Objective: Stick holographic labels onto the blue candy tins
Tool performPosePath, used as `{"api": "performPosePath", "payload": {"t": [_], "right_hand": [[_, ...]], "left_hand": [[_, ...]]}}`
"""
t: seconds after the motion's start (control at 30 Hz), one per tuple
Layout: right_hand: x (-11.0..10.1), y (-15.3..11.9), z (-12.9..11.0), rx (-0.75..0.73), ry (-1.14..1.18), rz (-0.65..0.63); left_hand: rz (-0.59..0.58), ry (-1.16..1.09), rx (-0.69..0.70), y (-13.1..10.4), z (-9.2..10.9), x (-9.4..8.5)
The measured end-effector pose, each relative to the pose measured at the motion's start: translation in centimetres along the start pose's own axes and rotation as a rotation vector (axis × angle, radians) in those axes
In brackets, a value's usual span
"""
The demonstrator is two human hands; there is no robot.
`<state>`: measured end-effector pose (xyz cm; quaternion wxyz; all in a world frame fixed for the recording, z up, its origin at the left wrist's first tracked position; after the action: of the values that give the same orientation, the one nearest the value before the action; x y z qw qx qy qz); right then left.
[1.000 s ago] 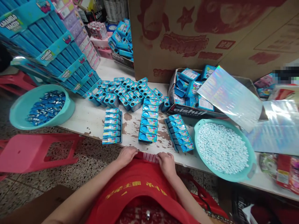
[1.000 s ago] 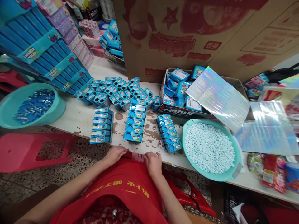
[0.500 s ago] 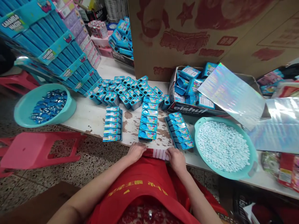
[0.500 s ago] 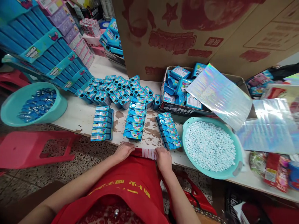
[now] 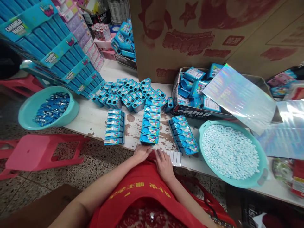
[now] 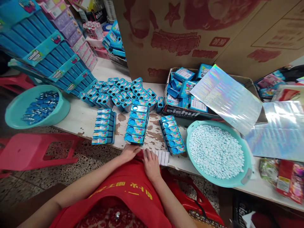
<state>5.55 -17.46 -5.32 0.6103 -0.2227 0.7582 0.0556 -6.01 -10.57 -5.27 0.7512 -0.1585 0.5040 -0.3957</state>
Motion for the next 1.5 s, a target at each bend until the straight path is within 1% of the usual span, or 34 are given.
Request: {"api": "performPosePath", "payload": {"t": [0.07,0.13,0.23,0.33,0.4,0.47,0.53,0.6,0.63,0.7,0.73,0.77,0.8,0.87,0.97,1.07,1.17,1.3,1.4,1.5], "right_hand": [[0.3,-0.5,0.1,-0.044,0.004,-0.009],[0.0,-0.8,0.2,-0.062,0.017,0.008],[-0.9,-0.6,-0.1,-0.102,0.021,0.045],[-2.2,-0.2,-0.8,-0.163,0.044,0.020],[-3.8,-0.3,-1.1,-0.167,0.167,0.009],[-6.1,-0.5,-0.7,-0.101,0.422,0.026],[-8.3,-0.7,0.2,0.030,0.731,0.059],[-10.0,-0.8,0.6,0.158,0.992,0.075],[-10.6,-0.8,0.6,0.207,1.098,0.075],[-11.2,-0.4,0.2,0.261,1.279,0.061],[-11.4,-0.2,0.0,0.277,1.352,0.061],[-11.4,0.1,-0.3,0.288,1.410,0.070],[-11.4,0.4,-0.6,0.298,1.448,0.088],[-11.4,1.1,-1.0,0.311,1.472,0.135],[-11.7,1.9,-1.5,0.296,1.451,0.175],[-12.4,2.5,-2.0,0.275,1.404,0.180],[-13.1,2.8,-2.1,0.281,1.307,0.218],[-13.5,3.1,-2.0,0.318,1.148,0.340],[-13.3,3.7,-2.0,0.355,1.077,0.398],[-13.1,4.3,-2.0,0.384,1.046,0.453]], "left_hand": [[-0.009,-0.001,-0.010,0.2,-0.2,0.2],[-0.021,0.004,-0.007,0.3,-0.2,0.4],[-0.024,0.008,0.004,0.4,-0.1,0.5],[-0.008,0.012,0.001,0.5,-0.1,0.4],[0.000,-0.001,-0.004,0.2,-0.2,0.2],[0.033,-0.060,0.017,-0.7,-0.3,-0.1],[0.121,-0.226,0.088,-2.5,-0.2,-1.0],[0.177,-0.518,0.219,-4.8,0.2,-1.8],[0.165,-0.687,0.286,-5.8,0.5,-2.0],[0.076,-0.968,0.359,-7.4,1.3,-2.2],[0.033,-1.061,0.353,-8.0,1.7,-2.3],[0.015,-1.126,0.318,-8.4,1.8,-2.4],[0.019,-1.169,0.269,-8.6,1.8,-2.7],[0.071,-1.215,0.193,-8.9,1.3,-3.7],[0.182,-1.205,0.176,-9.4,0.2,-5.8],[0.254,-1.088,0.197,-10.2,-0.5,-7.5],[0.256,-0.920,0.185,-10.7,-0.5,-8.4],[0.291,-0.717,0.137,-10.8,-0.3,-10.0],[0.313,-0.639,0.122,-10.4,-0.4,-11.5],[0.291,-0.579,0.140,-9.8,-0.6,-12.8]]}}
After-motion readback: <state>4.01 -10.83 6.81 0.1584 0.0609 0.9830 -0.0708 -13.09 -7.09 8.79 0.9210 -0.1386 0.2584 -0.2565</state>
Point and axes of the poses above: each hand's wrist, its own y-axis towards the middle knuckle, its own x-axis out of the palm, z = x × y, the point moved 6 cm from there along y, towards the middle knuckle, and after that the axes turned 15 degrees about -z, right-handed, at the moved point
